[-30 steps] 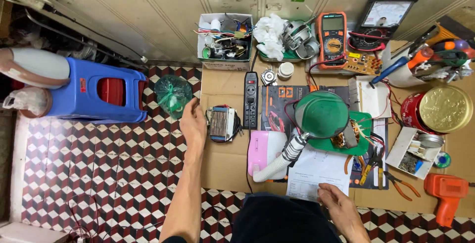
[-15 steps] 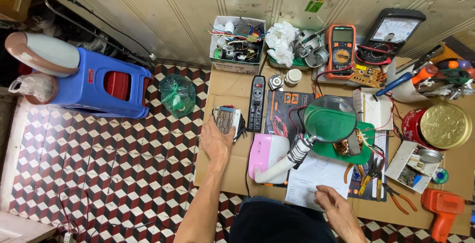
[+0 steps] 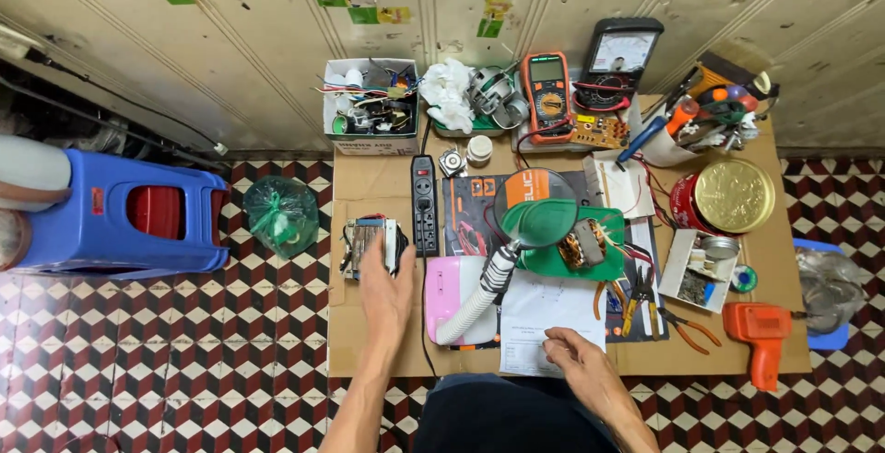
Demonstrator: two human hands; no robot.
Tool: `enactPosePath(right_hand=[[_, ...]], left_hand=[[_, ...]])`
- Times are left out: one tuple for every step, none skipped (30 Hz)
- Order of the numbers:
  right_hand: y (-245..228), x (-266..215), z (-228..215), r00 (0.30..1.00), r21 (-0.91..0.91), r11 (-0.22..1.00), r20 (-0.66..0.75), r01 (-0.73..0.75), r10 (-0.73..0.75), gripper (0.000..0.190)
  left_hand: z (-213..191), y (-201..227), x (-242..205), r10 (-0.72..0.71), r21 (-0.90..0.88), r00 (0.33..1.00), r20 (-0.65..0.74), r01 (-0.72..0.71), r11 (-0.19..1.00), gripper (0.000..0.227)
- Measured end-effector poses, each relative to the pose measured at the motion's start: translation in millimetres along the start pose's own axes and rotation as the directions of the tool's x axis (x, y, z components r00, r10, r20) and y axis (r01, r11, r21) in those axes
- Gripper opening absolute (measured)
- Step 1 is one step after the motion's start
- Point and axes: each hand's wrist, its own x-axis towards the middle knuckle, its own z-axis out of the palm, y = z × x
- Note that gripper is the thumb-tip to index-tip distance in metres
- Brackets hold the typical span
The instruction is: The person retrieves a blue lamp from a blue cabinet and places it on a cluttered workbench. They then proceed to organize various electronic components, tools, and papers on the table, moving items like a magnifying lamp, multimeter, and pliers into different positions.
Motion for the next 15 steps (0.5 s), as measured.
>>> enactPosePath(right_hand=[[-1,-3,-1,1.0,-0.009,1.0,-0.001,-0.022,0.022,0.047],[-3,-6,-2,0.999,-0.019,0.999,-0.003,-0.045,0.045,0.046],[-2,-6,-2,0.999,-0.017,0.999,-0.006,-0.044,0.044,0.046],[-2,-7,-2,1.0,0.021,1.0,-0.004,-0.02,0.02,0.045],[-2,-6,-2,1.0,0.058,0.998,-0.005,0.006,-0.006,0.044],[-20,-14,-4,1.0,0.06,0.998,-0.009,0.01,-0.01,0.044],[-38,-20,-6,0.988,0.06,0.991,-0.107,0.122,-0.115,0.044],[-55,-27,-8,0.955,0.049,0.972,-0.203,0.231,-0.216,0.043],[-90,-36,-15,0.954,0.048,0.971,-0.2,0.236,-0.222,0.043],[-125,-45,-22,0.869,-0.041,0.934,-0.352,0.356,-0.347,0.043],[-159,-55,-28,0.746,-0.144,0.88,-0.479,0.453,-0.462,0.042],[-175,-48,-34,0.746,-0.143,0.877,-0.474,0.459,-0.468,0.042],[-194,-39,-40,0.518,-0.413,0.677,-0.439,0.609,-0.734,0.042],[-213,-32,-46,0.248,-0.641,0.392,-0.307,0.659,-0.919,0.042],[-226,-21,-47,0.242,-0.639,0.382,-0.299,0.667,-0.923,0.042]], left_hand=[[-10,27,-5,-0.156,-0.227,0.962,0.222,0.207,0.952,0.067],[-20,55,-11,-0.238,-0.385,0.854,0.463,0.435,0.814,0.059],[-17,63,-20,-0.234,-0.386,0.855,0.463,0.432,0.815,0.059],[-14,71,-29,-0.135,-0.435,0.857,0.498,0.381,0.816,0.06],[-11,80,-37,-0.031,-0.487,0.851,0.524,0.33,0.808,0.06],[-13,91,-39,-0.025,-0.491,0.852,0.523,0.325,0.809,0.06],[-16,103,-41,0.034,-0.458,0.86,0.508,0.237,0.857,0.066],[-18,114,-44,0.093,-0.422,0.863,0.497,0.146,0.895,0.073],[-16,115,-46,0.093,-0.422,0.866,0.491,0.144,0.895,0.073],[-13,116,-49,0.085,-0.355,0.864,0.496,0.113,0.928,0.072],[-11,117,-52,0.074,-0.284,0.864,0.498,0.082,0.955,0.071],[-4,111,-56,0.07,-0.281,0.868,0.492,0.082,0.956,0.071],[4,105,-57,0.09,-0.281,0.894,0.438,0.041,0.959,0.06],[12,99,-59,0.11,-0.277,0.917,0.384,0.0,0.961,0.049],[14,96,-60,0.105,-0.275,0.922,0.373,0.001,0.961,0.049]])
